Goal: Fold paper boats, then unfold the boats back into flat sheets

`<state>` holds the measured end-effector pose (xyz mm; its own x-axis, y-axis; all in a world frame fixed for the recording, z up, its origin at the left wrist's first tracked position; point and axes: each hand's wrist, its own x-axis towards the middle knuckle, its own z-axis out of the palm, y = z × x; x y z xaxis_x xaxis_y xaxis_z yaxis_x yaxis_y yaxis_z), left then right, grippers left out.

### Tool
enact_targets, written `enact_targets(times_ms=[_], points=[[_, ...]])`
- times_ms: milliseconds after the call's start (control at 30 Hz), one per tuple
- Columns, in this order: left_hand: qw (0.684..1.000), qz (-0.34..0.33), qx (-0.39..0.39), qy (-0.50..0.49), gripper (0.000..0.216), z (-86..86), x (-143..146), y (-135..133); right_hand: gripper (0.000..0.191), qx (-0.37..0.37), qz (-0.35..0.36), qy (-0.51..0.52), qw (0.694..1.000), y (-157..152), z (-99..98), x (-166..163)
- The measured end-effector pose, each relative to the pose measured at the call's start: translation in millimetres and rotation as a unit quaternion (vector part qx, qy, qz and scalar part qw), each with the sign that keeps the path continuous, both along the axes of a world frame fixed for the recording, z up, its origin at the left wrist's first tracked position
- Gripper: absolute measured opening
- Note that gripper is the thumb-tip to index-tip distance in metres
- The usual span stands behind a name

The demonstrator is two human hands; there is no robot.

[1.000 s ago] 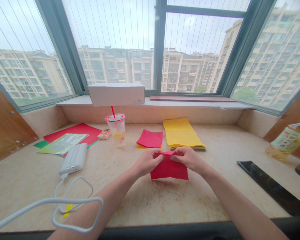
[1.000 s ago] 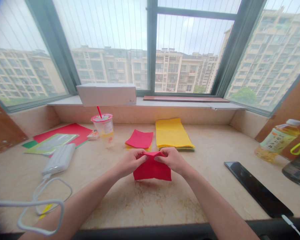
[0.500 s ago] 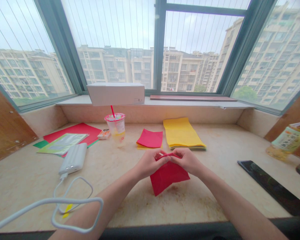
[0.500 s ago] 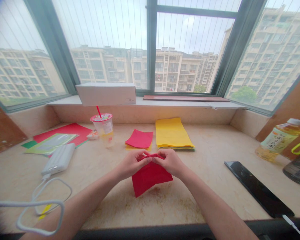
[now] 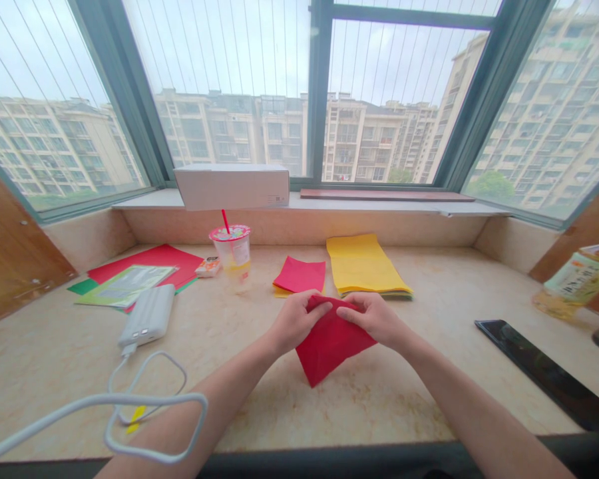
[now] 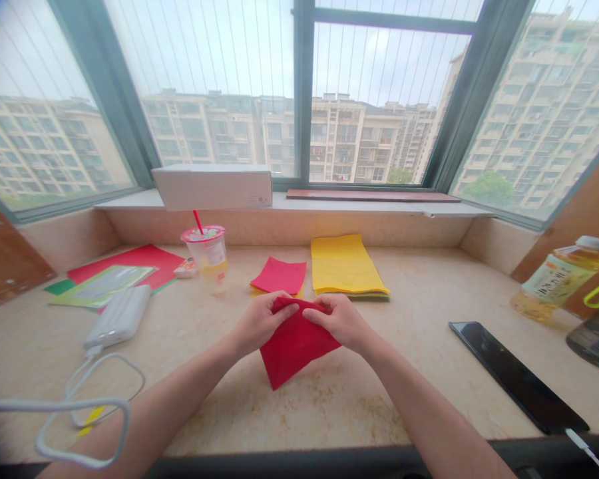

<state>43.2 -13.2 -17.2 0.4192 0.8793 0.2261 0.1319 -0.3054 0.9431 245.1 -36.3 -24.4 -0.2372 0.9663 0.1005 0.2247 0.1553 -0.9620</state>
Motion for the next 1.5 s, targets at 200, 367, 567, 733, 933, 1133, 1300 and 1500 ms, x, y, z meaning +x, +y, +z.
enact_targets(times_ms=[200, 367, 567, 733, 933, 1133, 1300, 1500], points=[[0.995, 0.069, -0.003, -0.067, 0.029, 1.6, -4, 9, 0.035, 0.013, -0.050, 0.031, 0.998, 4, 5.3, 6], [0.998, 0.024, -0.036, -0.036, 0.034, 2.8, -2, 2, 0.041, 0.019, -0.138, 0.139, 0.980, 5, 11.2, 10], [0.997, 0.041, -0.022, -0.063, 0.033, 0.9, -1, 3, 0.040, 0.020, -0.063, 0.189, 0.980, 5, 9.5, 4], [0.997, 0.049, -0.015, -0.059, 0.033, -1.1, -1, 6, 0.042, 0.029, -0.065, 0.190, 0.979, 6, 6.9, 2], [0.999, 0.020, -0.039, -0.032, 0.044, -3.3, 1, 2, 0.044, 0.020, -0.087, 0.203, 0.975, 4, 9.8, 5], [1.000, -0.001, 0.021, 0.011, 0.066, -7.0, 0, -1, 0.046, 0.017, -0.123, 0.200, 0.972, 3, 11.1, 4], [0.999, 0.007, 0.033, 0.017, 0.047, -7.4, 0, 1, 0.047, 0.011, -0.104, 0.211, 0.972, 3, 9.5, 1], [0.997, 0.011, -0.042, -0.059, 0.036, -5.6, 1, 9, 0.042, 0.012, -0.106, 0.218, 0.970, 5, 9.5, 5]])
